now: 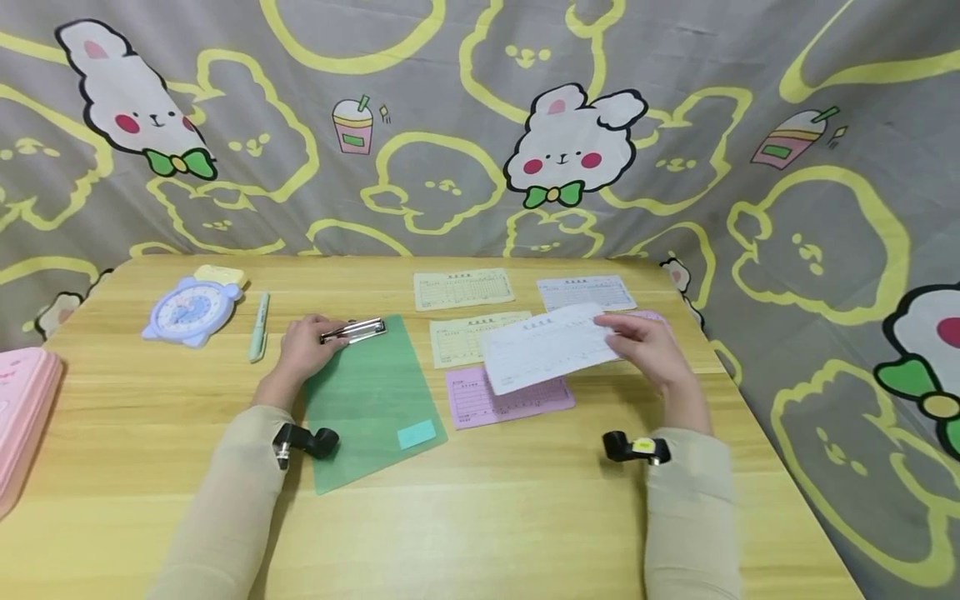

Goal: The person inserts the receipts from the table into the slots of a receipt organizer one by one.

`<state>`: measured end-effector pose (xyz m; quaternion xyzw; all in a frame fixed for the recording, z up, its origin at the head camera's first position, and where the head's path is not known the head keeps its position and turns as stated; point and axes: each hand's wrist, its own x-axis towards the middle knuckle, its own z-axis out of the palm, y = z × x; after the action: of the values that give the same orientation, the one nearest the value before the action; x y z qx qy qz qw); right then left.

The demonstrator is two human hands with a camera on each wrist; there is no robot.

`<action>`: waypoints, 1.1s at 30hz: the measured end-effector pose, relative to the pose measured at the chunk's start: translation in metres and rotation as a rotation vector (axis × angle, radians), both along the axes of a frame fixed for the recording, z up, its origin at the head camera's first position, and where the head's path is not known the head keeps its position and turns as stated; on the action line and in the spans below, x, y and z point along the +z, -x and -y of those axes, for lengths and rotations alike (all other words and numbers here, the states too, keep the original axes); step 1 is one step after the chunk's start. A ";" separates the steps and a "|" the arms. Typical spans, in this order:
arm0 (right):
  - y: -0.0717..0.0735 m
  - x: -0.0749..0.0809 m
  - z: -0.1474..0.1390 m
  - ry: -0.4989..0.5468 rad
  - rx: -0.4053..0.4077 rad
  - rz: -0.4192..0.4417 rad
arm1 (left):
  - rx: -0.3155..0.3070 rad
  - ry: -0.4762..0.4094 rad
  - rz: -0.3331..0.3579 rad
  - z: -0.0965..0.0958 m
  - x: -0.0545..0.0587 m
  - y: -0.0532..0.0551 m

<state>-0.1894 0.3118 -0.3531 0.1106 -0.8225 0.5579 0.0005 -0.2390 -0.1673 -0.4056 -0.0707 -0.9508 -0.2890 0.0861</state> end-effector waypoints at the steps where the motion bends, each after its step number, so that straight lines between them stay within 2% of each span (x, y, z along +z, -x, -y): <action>1: 0.004 0.000 0.009 -0.021 0.004 0.017 | 0.001 0.002 0.005 0.000 0.001 0.000; 5: 0.019 -0.001 0.043 -0.088 0.021 0.122 | 0.012 0.015 0.017 -0.001 0.002 -0.001; 7: 0.025 -0.002 0.058 -0.086 0.047 0.162 | 0.016 0.013 0.021 -0.001 0.002 -0.001; 13: 0.038 -0.009 0.101 -0.027 0.153 0.129 | 0.006 -0.022 0.018 -0.002 0.000 0.000; 18: 0.047 -0.017 0.132 -0.047 0.210 0.103 | 0.004 -0.053 0.011 -0.001 -0.002 0.002; 23: 0.052 -0.023 0.160 -0.023 0.263 0.135 | 0.018 -0.041 0.016 -0.002 -0.001 0.002; 28: 0.053 -0.030 0.187 -0.024 0.266 0.163 | 0.032 -0.039 0.053 -0.004 0.002 0.002; 33: 0.053 -0.035 0.208 -0.047 0.236 0.153 | 0.034 -0.027 0.071 -0.005 0.003 0.001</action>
<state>-0.2421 0.1037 -0.3877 0.1638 -0.8141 0.5416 -0.1306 -0.2396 -0.1627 -0.4023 -0.0430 -0.9503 -0.3027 0.0583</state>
